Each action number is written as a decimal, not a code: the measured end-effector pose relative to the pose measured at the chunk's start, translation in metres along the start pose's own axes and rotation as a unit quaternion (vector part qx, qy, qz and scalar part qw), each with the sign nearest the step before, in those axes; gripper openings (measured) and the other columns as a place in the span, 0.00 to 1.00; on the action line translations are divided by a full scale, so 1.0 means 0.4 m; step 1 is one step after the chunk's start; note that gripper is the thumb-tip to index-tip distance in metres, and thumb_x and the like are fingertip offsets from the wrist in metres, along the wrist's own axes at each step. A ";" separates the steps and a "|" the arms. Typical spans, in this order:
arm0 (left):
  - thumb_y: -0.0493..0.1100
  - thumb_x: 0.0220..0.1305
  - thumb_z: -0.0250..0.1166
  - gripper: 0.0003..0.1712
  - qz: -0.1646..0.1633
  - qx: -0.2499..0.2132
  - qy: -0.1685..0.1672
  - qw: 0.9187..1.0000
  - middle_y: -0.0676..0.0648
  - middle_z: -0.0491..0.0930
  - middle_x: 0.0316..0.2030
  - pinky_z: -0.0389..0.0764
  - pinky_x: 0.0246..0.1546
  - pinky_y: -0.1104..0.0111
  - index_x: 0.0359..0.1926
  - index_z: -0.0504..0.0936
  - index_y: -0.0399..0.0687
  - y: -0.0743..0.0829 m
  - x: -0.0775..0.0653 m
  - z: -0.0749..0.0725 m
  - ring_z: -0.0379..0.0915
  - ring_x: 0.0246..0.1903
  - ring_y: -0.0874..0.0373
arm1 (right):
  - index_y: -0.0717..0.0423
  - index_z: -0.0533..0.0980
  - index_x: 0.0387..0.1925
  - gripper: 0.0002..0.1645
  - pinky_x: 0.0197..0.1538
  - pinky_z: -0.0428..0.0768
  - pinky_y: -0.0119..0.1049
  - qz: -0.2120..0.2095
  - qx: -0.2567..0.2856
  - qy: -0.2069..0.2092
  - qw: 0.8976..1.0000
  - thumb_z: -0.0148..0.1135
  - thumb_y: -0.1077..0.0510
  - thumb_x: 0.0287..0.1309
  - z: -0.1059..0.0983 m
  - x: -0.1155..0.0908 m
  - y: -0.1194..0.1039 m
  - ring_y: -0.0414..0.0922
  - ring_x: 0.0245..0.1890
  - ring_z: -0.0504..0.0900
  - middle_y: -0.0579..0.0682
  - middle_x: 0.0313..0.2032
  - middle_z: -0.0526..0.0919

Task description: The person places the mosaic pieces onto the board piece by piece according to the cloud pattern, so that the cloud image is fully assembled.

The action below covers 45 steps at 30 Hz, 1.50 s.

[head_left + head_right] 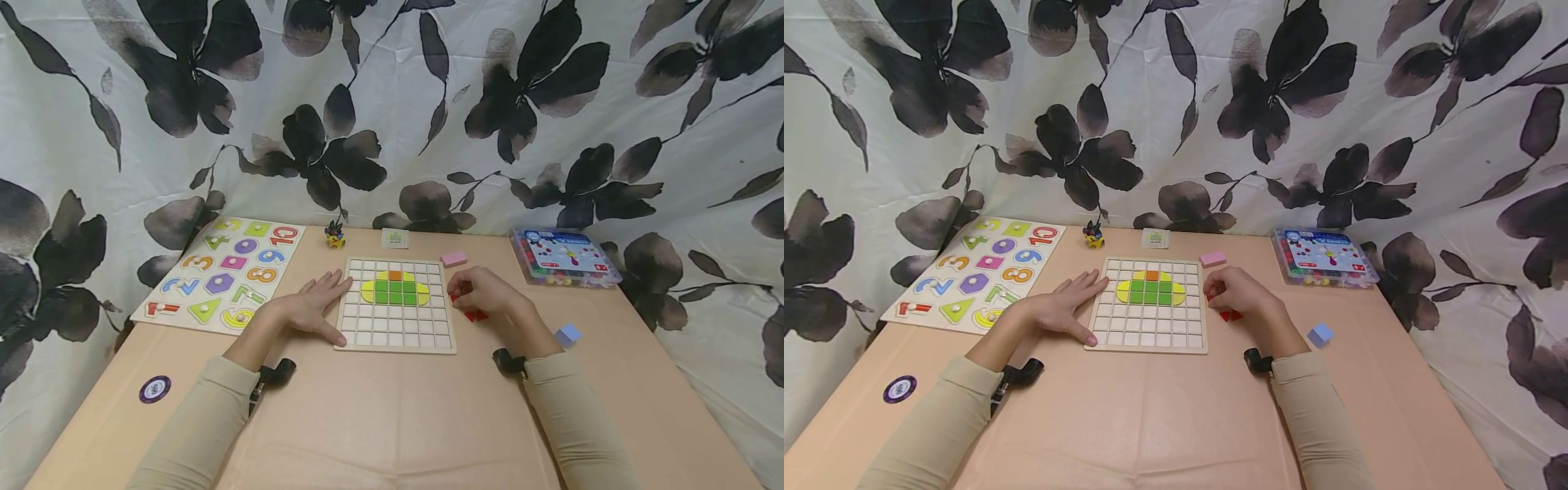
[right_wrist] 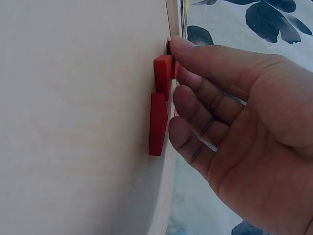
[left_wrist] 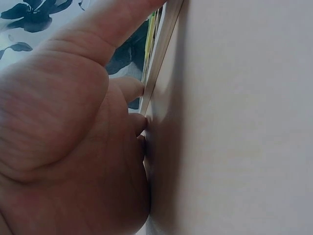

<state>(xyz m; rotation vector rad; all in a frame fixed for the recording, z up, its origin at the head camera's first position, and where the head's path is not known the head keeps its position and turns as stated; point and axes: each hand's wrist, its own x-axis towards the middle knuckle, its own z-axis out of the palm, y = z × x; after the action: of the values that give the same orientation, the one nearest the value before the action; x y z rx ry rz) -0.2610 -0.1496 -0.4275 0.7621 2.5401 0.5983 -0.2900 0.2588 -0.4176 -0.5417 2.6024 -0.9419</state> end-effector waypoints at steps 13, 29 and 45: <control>0.70 0.48 0.78 0.76 0.006 0.007 -0.002 1.000 0.35 0.30 0.83 0.31 0.81 0.40 0.85 0.43 0.46 0.003 -0.002 -0.002 0.22 0.83 0.38 | 0.55 0.87 0.43 0.07 0.37 0.83 0.35 -0.030 0.036 0.059 0.997 0.70 0.61 0.65 -0.008 -0.008 -0.026 0.48 0.33 0.82 0.50 0.35 0.88; 0.71 0.49 0.77 0.76 0.005 0.009 -0.008 1.000 0.37 0.29 0.84 0.30 0.81 0.41 0.85 0.41 0.48 -0.004 0.005 0.008 0.21 0.83 0.39 | 0.56 0.90 0.38 0.05 0.41 0.81 0.28 -0.180 -0.029 -0.081 0.980 0.72 0.66 0.62 0.104 0.133 -0.252 0.38 0.34 0.81 0.45 0.34 0.90; 0.71 0.48 0.77 0.76 0.002 0.012 -0.006 1.000 0.36 0.30 0.84 0.32 0.81 0.40 0.85 0.43 0.47 -0.001 0.000 0.000 0.23 0.83 0.38 | 0.54 0.91 0.40 0.07 0.43 0.82 0.27 -0.161 -0.037 -0.127 0.978 0.75 0.63 0.59 0.153 0.164 -0.257 0.36 0.35 0.82 0.43 0.36 0.91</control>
<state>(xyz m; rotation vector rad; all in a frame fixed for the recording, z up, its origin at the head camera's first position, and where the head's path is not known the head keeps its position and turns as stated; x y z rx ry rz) -0.2612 -0.1500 -0.4278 0.7764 2.5393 0.5639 -0.2976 0.1232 -0.4052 -1.0546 2.3670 -0.8051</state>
